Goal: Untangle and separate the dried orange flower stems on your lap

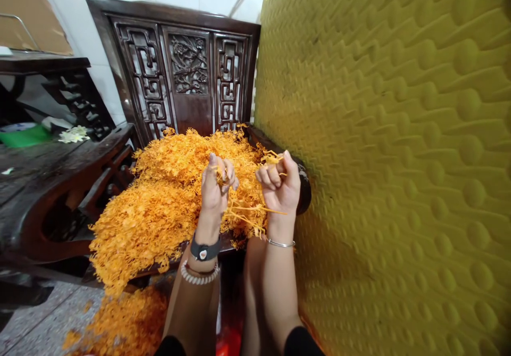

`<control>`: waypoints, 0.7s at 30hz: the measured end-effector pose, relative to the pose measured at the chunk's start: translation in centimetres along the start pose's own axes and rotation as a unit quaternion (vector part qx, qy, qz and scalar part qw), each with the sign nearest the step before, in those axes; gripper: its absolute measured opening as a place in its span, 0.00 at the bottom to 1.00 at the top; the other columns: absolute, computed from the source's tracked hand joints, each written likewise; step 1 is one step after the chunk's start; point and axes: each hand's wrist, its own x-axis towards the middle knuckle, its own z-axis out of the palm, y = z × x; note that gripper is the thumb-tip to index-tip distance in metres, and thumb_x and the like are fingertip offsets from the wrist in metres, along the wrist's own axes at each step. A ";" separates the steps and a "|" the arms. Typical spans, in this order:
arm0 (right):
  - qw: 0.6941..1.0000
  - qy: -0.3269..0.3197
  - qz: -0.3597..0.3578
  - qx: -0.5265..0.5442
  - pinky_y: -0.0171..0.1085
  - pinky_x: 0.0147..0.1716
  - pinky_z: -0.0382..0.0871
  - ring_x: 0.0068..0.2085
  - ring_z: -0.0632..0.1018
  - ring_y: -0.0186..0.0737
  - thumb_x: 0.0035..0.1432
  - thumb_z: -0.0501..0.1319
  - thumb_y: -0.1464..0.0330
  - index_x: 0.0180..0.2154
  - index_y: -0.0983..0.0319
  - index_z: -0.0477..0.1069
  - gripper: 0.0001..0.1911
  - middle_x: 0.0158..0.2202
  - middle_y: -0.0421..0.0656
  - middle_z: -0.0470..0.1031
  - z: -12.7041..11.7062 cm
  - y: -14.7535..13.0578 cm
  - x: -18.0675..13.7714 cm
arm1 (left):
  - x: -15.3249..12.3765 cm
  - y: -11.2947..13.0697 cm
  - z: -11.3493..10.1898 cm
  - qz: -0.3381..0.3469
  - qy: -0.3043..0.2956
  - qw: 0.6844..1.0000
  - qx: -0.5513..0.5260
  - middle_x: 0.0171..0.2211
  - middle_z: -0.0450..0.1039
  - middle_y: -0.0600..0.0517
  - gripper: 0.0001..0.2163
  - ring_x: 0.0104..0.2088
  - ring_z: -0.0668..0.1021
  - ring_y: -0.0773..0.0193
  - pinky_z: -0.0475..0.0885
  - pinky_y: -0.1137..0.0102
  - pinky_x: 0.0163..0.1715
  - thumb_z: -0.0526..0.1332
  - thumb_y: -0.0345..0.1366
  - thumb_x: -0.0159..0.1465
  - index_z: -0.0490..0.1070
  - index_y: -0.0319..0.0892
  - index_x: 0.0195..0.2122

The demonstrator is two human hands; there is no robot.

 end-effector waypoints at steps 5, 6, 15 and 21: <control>0.994 -0.031 -0.008 -0.109 0.32 0.16 0.42 0.14 0.49 0.24 0.52 0.60 0.59 0.16 0.61 0.50 0.23 0.12 0.30 0.48 1.1 1.5 -0.4 | 0.1 0.0 -0.1 0.007 0.080 0.994 0.078 0.28 0.66 0.55 0.15 0.14 0.56 0.78 0.59 0.76 0.15 0.55 0.50 0.59 0.63 0.42 0.27; 0.991 -0.039 -0.006 -0.130 0.32 0.16 0.42 0.15 0.51 0.24 0.53 0.60 0.60 0.16 0.61 0.51 0.22 0.13 0.31 0.50 1.2 1.6 -0.5 | 0.2 -0.1 -0.2 0.008 0.097 0.992 0.081 0.29 0.66 0.54 0.13 0.15 0.57 0.78 0.60 0.76 0.16 0.56 0.48 0.59 0.63 0.43 0.29; 0.957 -0.055 -0.036 -0.284 0.29 0.18 0.53 0.17 0.59 0.23 0.55 0.58 0.63 0.16 0.63 0.59 0.20 0.14 0.33 0.59 2.7 1.4 -1.1 | -0.1 0.7 -0.6 0.024 0.111 0.981 0.157 0.21 0.58 0.58 0.11 0.18 0.62 0.74 0.57 0.77 0.16 0.58 0.46 0.58 0.63 0.45 0.32; 0.952 -0.088 -0.013 -0.293 0.30 0.18 0.51 0.17 0.59 0.24 0.54 0.59 0.64 0.15 0.63 0.59 0.19 0.14 0.33 0.58 2.8 1.1 -1.3 | -0.7 1.3 -0.9 0.058 0.032 0.956 0.287 0.14 0.54 0.56 0.24 0.16 0.59 0.73 0.53 0.74 0.14 0.51 0.56 0.59 0.60 0.41 0.16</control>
